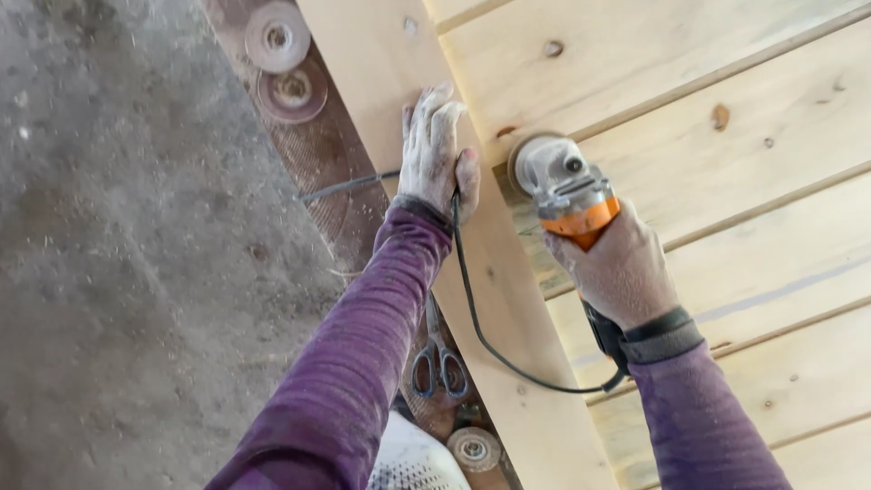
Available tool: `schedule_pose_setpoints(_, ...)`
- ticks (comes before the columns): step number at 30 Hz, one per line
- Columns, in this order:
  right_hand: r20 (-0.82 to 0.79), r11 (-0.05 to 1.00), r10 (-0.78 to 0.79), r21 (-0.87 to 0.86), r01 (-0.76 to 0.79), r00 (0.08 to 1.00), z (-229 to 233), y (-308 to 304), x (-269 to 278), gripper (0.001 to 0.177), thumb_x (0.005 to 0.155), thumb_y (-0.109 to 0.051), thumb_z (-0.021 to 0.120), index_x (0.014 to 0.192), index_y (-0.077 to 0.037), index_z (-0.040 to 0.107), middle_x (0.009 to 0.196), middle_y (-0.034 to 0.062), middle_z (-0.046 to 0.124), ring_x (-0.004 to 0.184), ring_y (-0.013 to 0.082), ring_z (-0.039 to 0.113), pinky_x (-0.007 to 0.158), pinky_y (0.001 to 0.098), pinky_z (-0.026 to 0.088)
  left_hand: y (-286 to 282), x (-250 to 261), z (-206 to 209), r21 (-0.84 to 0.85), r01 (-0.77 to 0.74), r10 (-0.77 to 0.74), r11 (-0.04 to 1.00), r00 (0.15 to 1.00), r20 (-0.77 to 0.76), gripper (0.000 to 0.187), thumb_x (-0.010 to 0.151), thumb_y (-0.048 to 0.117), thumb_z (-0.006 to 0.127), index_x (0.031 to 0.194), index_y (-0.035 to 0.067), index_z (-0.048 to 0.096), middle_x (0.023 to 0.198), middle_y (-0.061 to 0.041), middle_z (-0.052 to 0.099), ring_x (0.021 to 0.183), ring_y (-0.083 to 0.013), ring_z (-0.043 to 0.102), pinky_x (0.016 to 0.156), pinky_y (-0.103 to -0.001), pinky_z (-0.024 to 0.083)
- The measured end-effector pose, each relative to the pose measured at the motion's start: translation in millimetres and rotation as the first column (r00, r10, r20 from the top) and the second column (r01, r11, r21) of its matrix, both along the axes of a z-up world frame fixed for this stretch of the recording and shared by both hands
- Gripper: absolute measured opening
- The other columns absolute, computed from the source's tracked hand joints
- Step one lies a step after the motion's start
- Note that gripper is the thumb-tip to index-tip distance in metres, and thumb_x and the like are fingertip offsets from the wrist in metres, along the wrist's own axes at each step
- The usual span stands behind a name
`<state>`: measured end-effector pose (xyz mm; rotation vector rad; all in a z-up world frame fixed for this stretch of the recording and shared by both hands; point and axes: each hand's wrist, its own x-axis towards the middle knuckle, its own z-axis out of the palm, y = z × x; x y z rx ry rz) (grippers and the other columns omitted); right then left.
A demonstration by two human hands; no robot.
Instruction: Sanding a wooden panel using an angle grinder with a sanding disc.
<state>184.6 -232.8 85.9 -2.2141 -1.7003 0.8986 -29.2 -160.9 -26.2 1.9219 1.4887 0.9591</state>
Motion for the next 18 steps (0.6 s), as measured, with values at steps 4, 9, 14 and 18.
schedule_pose_setpoints(4,-0.033,1.0,-0.005,-0.019,0.004,0.999,-2.9,23.2,-7.4,0.052,0.081,-0.033,0.085,0.105,0.005,0.06,0.086,0.0218,0.073,0.079,0.0371,0.075,0.067,0.0454,0.059,15.7,1.0,-3.0,0.06,0.015,-0.013,0.998,0.999,-0.036,0.053,0.085,0.013,0.055,0.136,0.003,0.044,0.154,-0.024,0.041,0.151,-0.0481,0.035,0.129,-0.065,0.018)
schedule_pose_setpoints(9,-0.023,0.999,0.036,0.004,-0.036,0.999,-2.9,39.9,-14.7,0.054,0.082,-0.035,0.085,0.105,0.005,0.058,0.087,0.0223,0.072,0.08,0.0378,0.074,0.067,0.0457,0.059,9.8,2.0,-3.1,0.023,0.023,-0.022,0.999,0.999,-0.04,0.052,0.087,0.011,0.057,0.137,0.004,0.044,0.156,-0.023,0.04,0.152,-0.0475,0.034,0.131,-0.064,0.017)
schedule_pose_setpoints(14,0.002,0.997,0.062,-0.047,-0.062,0.998,-5.5,42.0,-16.2,0.053,0.082,-0.034,0.085,0.105,0.005,0.057,0.086,0.0225,0.072,0.08,0.0383,0.074,0.067,0.0467,0.059,9.0,2.2,-6.1,0.027,0.023,-0.021,0.999,0.998,-0.063,0.052,0.086,0.01,0.056,0.136,0.004,0.044,0.156,-0.023,0.039,0.153,-0.0484,0.032,0.131,-0.065,0.016)
schedule_pose_setpoints(18,-0.026,0.995,0.08,-0.054,-0.081,0.996,-5.4,21.1,-10.5,0.05,0.081,-0.031,0.085,0.104,0.004,0.058,0.086,0.022,0.073,0.078,0.0371,0.075,0.068,0.0456,0.059,8.9,1.0,-3.9,0.024,0.029,-0.028,0.999,0.998,-0.063,0.052,0.086,0.012,0.056,0.136,0.004,0.044,0.156,-0.024,0.039,0.153,-0.0486,0.032,0.13,-0.065,0.016)
